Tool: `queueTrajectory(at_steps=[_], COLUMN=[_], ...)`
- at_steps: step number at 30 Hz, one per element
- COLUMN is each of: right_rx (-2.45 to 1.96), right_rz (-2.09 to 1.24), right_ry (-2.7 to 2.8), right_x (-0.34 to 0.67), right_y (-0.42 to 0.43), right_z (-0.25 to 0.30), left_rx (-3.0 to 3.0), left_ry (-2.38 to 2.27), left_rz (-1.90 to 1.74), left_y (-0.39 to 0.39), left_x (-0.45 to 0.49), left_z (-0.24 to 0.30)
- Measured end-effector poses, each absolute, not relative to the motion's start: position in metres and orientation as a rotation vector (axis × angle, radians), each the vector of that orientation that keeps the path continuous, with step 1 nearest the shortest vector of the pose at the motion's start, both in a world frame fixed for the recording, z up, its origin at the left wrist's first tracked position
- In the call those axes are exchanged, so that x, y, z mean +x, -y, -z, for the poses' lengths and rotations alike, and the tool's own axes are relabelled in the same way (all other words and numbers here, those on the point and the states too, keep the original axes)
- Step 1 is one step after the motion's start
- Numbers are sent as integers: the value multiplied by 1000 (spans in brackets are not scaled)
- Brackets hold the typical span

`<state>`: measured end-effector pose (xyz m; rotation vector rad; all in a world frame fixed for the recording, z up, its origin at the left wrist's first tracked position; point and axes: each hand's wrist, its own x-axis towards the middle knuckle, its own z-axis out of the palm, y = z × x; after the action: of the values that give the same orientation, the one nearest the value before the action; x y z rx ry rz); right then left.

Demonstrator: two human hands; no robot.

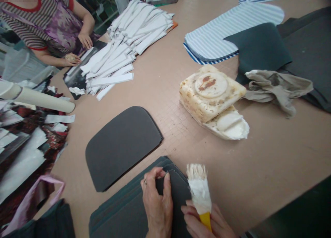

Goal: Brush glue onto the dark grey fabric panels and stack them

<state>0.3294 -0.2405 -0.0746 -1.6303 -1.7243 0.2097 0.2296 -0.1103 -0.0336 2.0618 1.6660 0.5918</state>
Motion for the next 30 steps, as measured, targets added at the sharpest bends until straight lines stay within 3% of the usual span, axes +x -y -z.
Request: queueTrajectory(at_steps=[12,20,24,30], right_rx=[-1575,-1451,-1390,-1364], right_rz=[-159,18,-164,-130], right_ry=[1695,1804,2027,2024], right_x=[339,337,330,323], right_y=[227,203,183,171], right_z=[50,51,45,66], left_rx=[1834,2106,2479,2598], left_ry=[-1669,-1585,-1546,-1753], left_rz=[-680,-889,-661,-255], left_y=[110,128,165,182], left_x=[228,204,171,111], left_z=[44,22,17,39])
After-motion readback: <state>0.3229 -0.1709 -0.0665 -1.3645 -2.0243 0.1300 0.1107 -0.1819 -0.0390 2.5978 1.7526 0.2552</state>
